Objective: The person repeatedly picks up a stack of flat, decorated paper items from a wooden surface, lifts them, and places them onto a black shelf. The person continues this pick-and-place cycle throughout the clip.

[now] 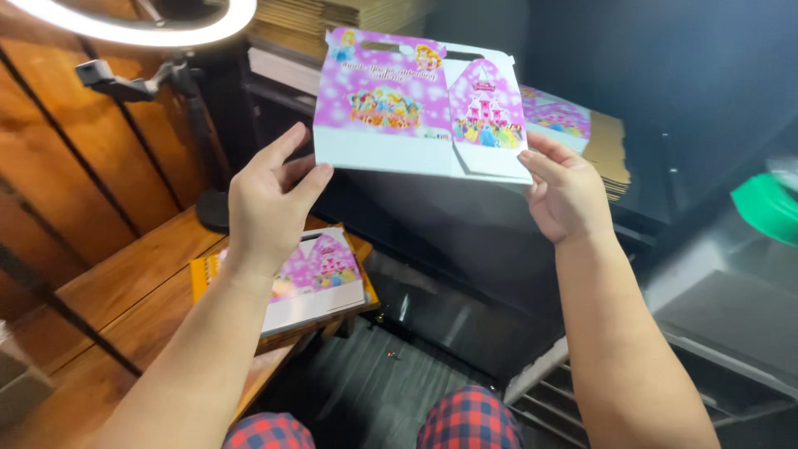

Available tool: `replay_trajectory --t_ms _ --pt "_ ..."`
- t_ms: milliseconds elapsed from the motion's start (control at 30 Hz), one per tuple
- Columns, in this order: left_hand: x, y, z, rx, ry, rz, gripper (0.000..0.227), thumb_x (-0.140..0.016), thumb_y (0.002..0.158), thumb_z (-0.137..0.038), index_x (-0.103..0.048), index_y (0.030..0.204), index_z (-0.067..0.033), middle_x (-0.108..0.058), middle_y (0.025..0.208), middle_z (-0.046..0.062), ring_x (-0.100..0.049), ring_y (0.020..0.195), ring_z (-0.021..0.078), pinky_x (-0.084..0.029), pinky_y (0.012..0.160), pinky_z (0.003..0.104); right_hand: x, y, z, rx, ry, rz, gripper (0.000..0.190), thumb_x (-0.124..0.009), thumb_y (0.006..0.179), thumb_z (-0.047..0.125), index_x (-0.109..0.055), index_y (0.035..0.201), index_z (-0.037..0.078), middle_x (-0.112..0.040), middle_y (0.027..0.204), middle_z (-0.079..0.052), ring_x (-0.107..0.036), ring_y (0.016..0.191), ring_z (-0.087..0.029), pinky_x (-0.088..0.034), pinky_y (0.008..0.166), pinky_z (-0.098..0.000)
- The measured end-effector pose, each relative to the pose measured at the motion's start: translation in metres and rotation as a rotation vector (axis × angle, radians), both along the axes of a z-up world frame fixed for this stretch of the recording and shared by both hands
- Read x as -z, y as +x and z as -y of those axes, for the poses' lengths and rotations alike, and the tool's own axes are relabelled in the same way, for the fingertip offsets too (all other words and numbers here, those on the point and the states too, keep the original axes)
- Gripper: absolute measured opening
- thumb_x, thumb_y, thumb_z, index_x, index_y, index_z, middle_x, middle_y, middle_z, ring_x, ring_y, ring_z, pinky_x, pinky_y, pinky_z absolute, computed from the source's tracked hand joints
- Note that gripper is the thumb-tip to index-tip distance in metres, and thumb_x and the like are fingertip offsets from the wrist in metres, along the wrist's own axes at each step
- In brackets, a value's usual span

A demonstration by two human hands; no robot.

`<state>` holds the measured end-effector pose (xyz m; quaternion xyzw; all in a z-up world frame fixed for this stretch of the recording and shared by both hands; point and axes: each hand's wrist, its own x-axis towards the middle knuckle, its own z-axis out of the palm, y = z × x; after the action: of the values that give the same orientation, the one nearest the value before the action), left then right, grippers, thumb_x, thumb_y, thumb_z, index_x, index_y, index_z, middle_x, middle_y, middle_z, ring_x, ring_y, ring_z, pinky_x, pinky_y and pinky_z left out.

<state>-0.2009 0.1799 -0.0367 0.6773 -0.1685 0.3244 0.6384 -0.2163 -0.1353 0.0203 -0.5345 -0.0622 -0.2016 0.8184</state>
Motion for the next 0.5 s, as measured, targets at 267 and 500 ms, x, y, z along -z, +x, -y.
replay_trajectory --t_ms 267,500 --pt "-0.053 0.045 0.074 0.086 0.039 0.090 0.067 -0.084 0.096 -0.027 -0.050 0.148 0.0009 -0.055 0.144 0.027 -0.066 0.124 0.0359 -0.063 0.093 0.034 -0.035 0.006 0.044 0.159 0.025 -0.022 0.033 -0.077 0.085 -0.010 -0.070 0.117 -0.005 -0.069 0.094 -0.013 -0.074 0.079 -0.017 -0.066 0.067 -0.0205" --pt "-0.074 0.108 0.116 0.059 0.049 -0.049 0.069 -0.084 0.085 -0.029 -0.056 0.144 -0.0033 -0.061 0.148 0.012 -0.056 0.138 0.0197 -0.042 0.116 0.031 -0.039 0.051 0.100 0.202 0.036 -0.084 0.036 -0.070 0.084 -0.004 -0.070 0.119 -0.006 -0.077 0.113 -0.023 -0.077 0.099 -0.028 -0.062 0.083 -0.0260"
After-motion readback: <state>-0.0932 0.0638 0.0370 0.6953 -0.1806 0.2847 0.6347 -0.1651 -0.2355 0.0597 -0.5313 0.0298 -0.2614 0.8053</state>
